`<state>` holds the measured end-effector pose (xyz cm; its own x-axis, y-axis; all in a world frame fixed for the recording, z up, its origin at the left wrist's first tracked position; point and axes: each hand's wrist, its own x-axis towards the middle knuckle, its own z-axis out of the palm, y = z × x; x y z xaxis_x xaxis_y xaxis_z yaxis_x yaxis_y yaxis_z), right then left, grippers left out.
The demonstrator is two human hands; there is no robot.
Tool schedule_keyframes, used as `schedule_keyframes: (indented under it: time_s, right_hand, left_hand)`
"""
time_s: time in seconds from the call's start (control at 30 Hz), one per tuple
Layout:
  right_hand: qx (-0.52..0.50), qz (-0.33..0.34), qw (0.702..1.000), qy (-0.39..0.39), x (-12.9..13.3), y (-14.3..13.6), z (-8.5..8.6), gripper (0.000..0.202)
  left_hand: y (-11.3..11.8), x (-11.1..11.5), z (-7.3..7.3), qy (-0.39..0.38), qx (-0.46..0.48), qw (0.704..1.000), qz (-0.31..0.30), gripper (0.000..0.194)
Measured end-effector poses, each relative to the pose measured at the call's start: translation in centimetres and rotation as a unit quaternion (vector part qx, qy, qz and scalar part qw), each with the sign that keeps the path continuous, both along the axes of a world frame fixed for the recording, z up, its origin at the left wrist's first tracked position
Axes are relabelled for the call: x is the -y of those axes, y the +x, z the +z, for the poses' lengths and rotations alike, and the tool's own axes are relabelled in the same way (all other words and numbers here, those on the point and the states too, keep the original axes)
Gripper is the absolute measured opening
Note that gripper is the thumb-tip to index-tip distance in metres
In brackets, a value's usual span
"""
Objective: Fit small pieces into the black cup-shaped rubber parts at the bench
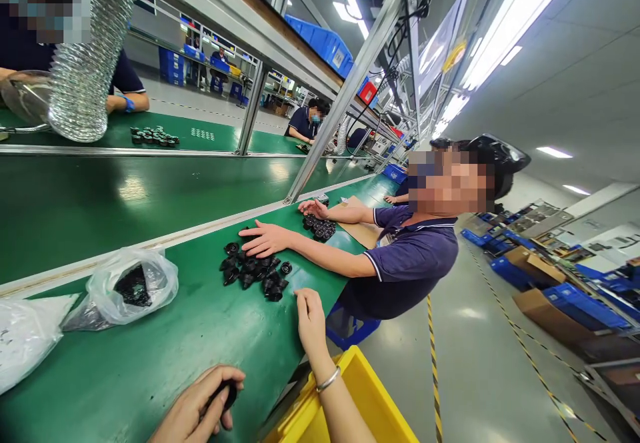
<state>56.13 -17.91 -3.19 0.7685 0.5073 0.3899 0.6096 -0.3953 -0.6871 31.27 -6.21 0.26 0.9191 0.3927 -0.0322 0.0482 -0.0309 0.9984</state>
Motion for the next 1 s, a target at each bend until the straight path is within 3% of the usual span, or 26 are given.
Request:
schedule_keyframes:
  time_s: [0.63, 1.0]
  right_hand:
    - [0.033, 0.008, 0.999, -0.02, -0.63, -1.06, 0.44, 0.031]
    - [0.035, 0.009, 0.999, -0.02, -0.56, -1.13, 0.24, 0.031]
  left_hand:
    - [-0.14, 0.43, 0.7, -0.015, 0.007, 0.999, 0.043, 0.025]
    - [-0.31, 0.21, 0.91, -0.003, 0.012, 1.0, 0.022, 0.025]
